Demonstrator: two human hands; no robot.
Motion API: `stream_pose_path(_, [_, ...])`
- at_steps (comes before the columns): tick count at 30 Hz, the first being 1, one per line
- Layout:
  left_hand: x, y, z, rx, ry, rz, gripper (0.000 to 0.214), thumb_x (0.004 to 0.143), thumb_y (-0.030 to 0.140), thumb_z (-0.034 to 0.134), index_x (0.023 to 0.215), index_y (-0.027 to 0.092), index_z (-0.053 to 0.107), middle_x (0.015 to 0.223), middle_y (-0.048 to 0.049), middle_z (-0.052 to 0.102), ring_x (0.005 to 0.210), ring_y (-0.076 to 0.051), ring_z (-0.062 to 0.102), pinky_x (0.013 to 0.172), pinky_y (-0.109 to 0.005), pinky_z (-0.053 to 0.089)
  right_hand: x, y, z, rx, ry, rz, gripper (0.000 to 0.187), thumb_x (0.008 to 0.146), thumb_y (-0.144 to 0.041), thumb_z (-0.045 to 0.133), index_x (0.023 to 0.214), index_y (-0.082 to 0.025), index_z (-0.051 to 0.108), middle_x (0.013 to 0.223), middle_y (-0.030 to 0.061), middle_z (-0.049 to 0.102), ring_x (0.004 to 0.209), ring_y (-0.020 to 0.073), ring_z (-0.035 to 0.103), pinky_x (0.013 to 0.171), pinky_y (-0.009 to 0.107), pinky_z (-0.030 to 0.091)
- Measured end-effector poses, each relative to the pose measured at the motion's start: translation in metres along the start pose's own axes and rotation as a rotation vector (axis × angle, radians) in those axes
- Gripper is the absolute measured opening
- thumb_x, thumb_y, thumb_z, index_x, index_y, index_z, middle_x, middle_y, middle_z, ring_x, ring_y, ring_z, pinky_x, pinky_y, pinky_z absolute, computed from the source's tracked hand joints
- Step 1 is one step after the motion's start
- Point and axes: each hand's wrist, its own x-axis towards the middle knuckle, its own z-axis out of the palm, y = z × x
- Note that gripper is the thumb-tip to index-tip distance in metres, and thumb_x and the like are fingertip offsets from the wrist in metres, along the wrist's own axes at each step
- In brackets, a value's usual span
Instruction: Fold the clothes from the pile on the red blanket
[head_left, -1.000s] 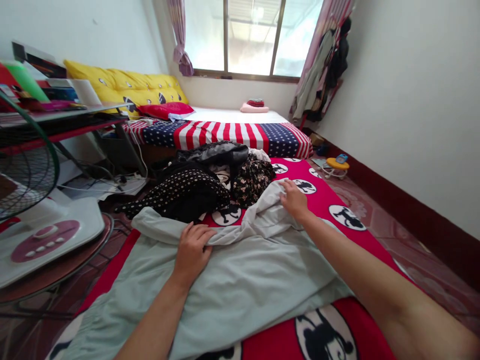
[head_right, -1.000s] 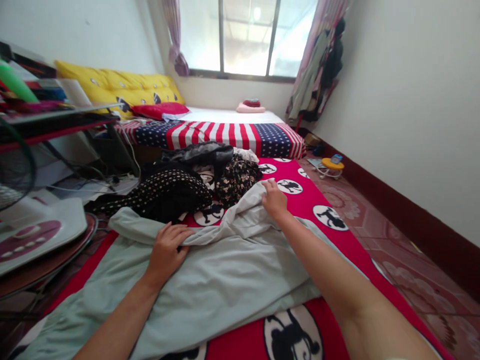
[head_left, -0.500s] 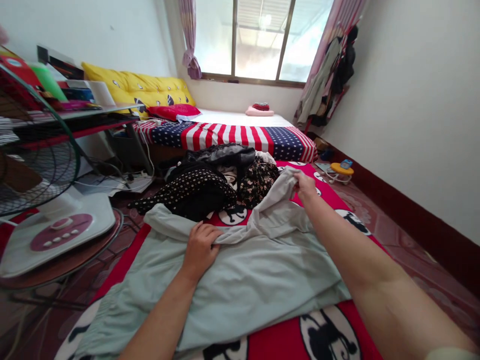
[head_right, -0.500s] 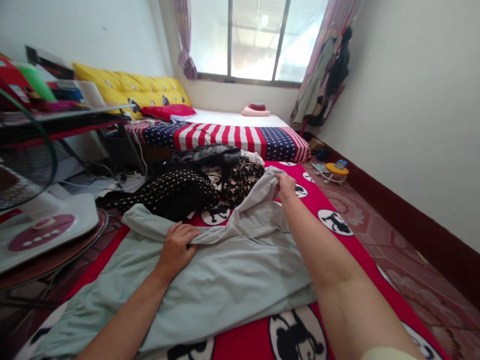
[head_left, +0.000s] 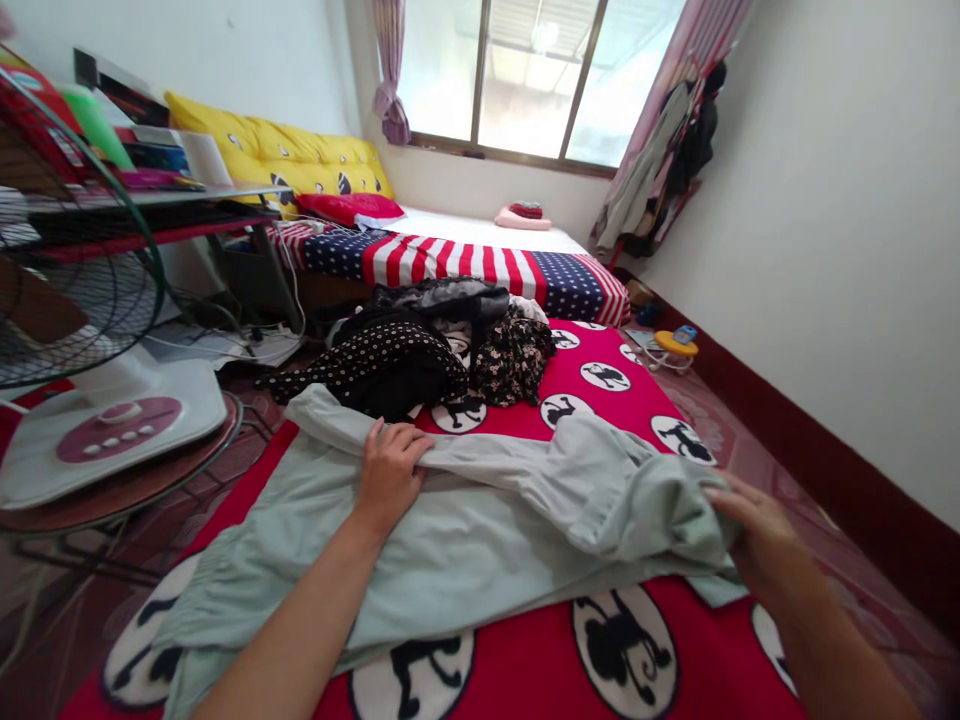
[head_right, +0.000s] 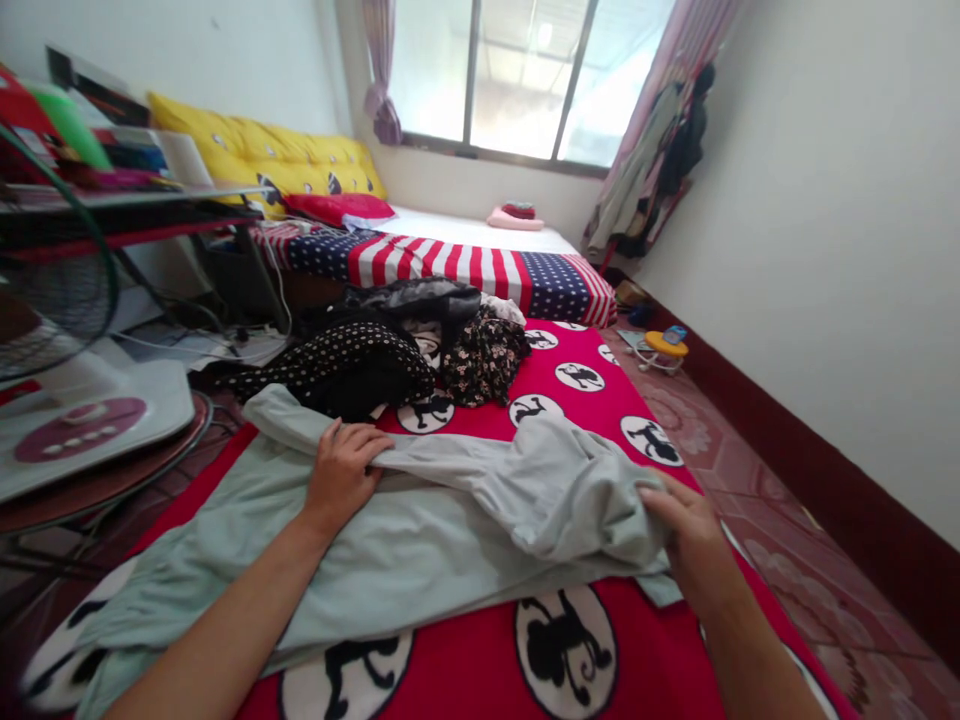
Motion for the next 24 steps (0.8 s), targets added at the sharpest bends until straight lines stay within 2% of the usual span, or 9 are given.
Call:
stream_pose_path(2, [-0.002, 0.0, -0.001, 0.023, -0.004, 0.004, 0.036, 0.074, 0.008, 0.055, 0.102, 0.025, 0.069, 0.108, -0.0051, 0.069, 0.111, -0.027, 0.055, 0.113, -0.056, 0.022, -0.004, 0.0, 0.007, 0.024, -0.243, 0.042, 0.04, 0.087, -0.052, 0.049, 0.095, -0.022, 0.074, 0.085, 0.0073, 0.074, 0.077, 0.0285, 0.07, 0.066, 0.038, 0.056])
stream_pose_path(4, [-0.003, -0.002, -0.004, 0.048, -0.013, 0.012, 0.038, 0.074, 0.008, 0.054, 0.104, 0.025, 0.068, 0.11, -0.0057, 0.069, 0.112, -0.028, 0.054, 0.114, -0.058, 0.02, -0.002, -0.01, 0.015, -0.028, -0.361, 0.101, 0.041, 0.082, -0.056, 0.056, 0.096, -0.021, 0.072, 0.09, 0.0077, 0.073, 0.078, 0.0279, 0.07, 0.065, 0.037, 0.056])
stream_pose_path(6, [-0.004, -0.008, -0.01, 0.082, -0.026, 0.022, 0.04, 0.074, 0.009, 0.054, 0.108, 0.026, 0.068, 0.112, -0.0063, 0.068, 0.113, -0.028, 0.054, 0.114, -0.059, 0.018, 0.0, -0.029, 0.024, -0.128, -0.264, 0.09, 0.046, 0.079, -0.055, 0.06, 0.109, -0.02, 0.067, 0.108, 0.0109, 0.069, 0.092, 0.0298, 0.067, 0.075, 0.041, 0.055])
stream_pose_path(8, [-0.003, -0.019, -0.018, 0.126, -0.041, 0.025, 0.044, 0.073, 0.009, 0.054, 0.112, 0.026, 0.067, 0.113, -0.0069, 0.067, 0.114, -0.029, 0.053, 0.114, -0.061, 0.016, -0.001, -0.053, 0.034, -0.156, -0.167, -0.038, 0.049, 0.079, -0.049, 0.062, 0.12, -0.021, 0.061, 0.126, 0.0119, 0.06, 0.111, 0.0309, 0.06, 0.09, 0.045, 0.05])
stream_pose_path(13, [0.004, -0.058, -0.047, 0.277, -0.104, 0.034, 0.044, 0.075, 0.011, 0.051, 0.114, 0.022, 0.067, 0.106, -0.0092, 0.067, 0.109, -0.03, 0.055, 0.112, -0.06, 0.019, -0.01, -0.097, 0.066, -0.089, -0.244, -0.306, 0.062, 0.075, -0.024, 0.062, 0.135, -0.022, 0.047, 0.14, 0.0103, 0.049, 0.123, 0.0282, 0.05, 0.102, 0.043, 0.042])
stream_pose_path(15, [0.006, -0.072, -0.061, 0.338, -0.15, 0.051, 0.041, 0.076, 0.01, 0.048, 0.11, 0.02, 0.069, 0.098, -0.0094, 0.068, 0.101, -0.029, 0.058, 0.11, -0.057, 0.025, -0.008, -0.097, 0.078, -0.114, -0.211, -0.306, 0.054, 0.075, -0.014, 0.054, 0.129, -0.02, 0.053, 0.132, 0.0114, 0.055, 0.115, 0.027, 0.055, 0.096, 0.04, 0.045])
stream_pose_path(18, [0.003, -0.082, -0.085, 0.395, -0.195, 0.083, 0.036, 0.079, 0.01, 0.046, 0.103, 0.019, 0.071, 0.089, -0.0089, 0.066, 0.092, -0.026, 0.06, 0.099, -0.046, 0.039, 0.002, -0.082, 0.085, -0.149, -0.204, -0.294, 0.031, 0.078, -0.009, 0.044, 0.098, -0.02, 0.067, 0.101, 0.0081, 0.066, 0.087, 0.0217, 0.063, 0.078, 0.032, 0.047])
stream_pose_path(21, [-0.009, -0.072, -0.109, 0.413, -0.198, 0.102, 0.029, 0.083, 0.014, 0.046, 0.098, 0.021, 0.071, 0.09, -0.0081, 0.064, 0.086, -0.025, 0.059, 0.083, -0.038, 0.046, 0.01, -0.067, 0.082, -0.136, -0.199, -0.262, 0.027, 0.082, -0.013, 0.042, 0.079, -0.021, 0.067, 0.086, 0.0049, 0.066, 0.073, 0.019, 0.062, 0.066, 0.03, 0.045])
stream_pose_path(24, [-0.03, -0.053, -0.124, 0.383, -0.297, 0.126, 0.026, 0.084, 0.014, 0.047, 0.094, 0.023, 0.069, 0.092, -0.0057, 0.063, 0.077, -0.02, 0.06, 0.071, -0.031, 0.045, 0.01, -0.064, 0.077, -0.094, -0.186, -0.239, 0.024, 0.085, -0.02, 0.043, 0.085, -0.021, 0.067, 0.091, 0.0052, 0.066, 0.076, 0.0194, 0.063, 0.066, 0.029, 0.045])
